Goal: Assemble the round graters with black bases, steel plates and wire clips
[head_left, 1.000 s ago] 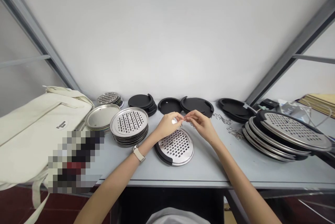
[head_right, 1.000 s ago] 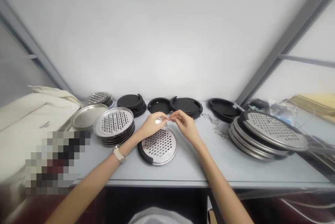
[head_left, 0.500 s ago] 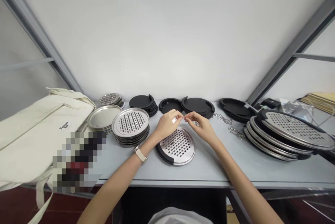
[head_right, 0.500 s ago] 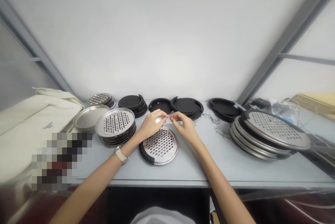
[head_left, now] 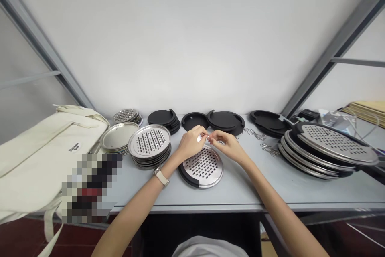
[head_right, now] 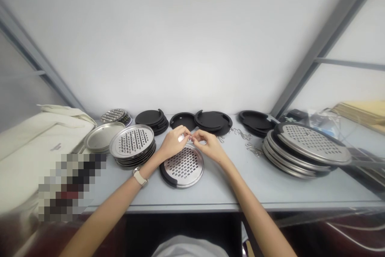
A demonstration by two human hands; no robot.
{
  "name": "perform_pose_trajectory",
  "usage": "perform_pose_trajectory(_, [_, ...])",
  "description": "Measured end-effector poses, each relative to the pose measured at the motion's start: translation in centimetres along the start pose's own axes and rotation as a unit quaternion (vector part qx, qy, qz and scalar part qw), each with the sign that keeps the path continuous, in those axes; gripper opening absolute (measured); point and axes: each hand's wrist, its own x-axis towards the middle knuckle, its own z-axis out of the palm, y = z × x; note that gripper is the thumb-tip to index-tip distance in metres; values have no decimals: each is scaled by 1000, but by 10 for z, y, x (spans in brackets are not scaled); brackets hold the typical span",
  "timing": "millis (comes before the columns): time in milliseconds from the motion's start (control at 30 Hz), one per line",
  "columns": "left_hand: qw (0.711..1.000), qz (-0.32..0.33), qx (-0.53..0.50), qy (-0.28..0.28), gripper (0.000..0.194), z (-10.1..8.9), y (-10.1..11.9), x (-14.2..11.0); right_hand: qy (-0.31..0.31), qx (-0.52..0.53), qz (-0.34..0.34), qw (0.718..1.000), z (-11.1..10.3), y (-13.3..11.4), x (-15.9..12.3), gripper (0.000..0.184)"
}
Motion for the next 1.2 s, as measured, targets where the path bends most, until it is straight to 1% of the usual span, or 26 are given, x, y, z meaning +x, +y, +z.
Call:
perform_pose_trajectory(167, [1000, 13, 2, -6, 9, -1, 1, -1, -1, -22, -11, 1000, 0, 0, -1, 15])
perform_pose_trajectory(433, [1000, 6, 21, -15, 10, 0, 2, -1, -12, -24, -12, 1000, -1, -4, -1, 14])
perform_pose_trajectory(733, [999, 18, 27, -15, 8, 1, 0, -1, -13, -24, -22, 999, -2, -3, 0, 13])
perform_pose_trajectory(867, [999, 25, 26, -14, 8, 1, -1, -1, -17, -27, -16, 999, -3, -4, -1, 14])
perform_pose_trajectory(1067, [999, 24, 26, -14, 9, 1, -2, -2, -15, -23, -18, 999, -2, -1, 0, 13])
perform_pose_trajectory(1200, [1000, 28, 7, -12, 9, 3, -5, -1, -5, -32, -13, 999, -3, 3, 0, 12])
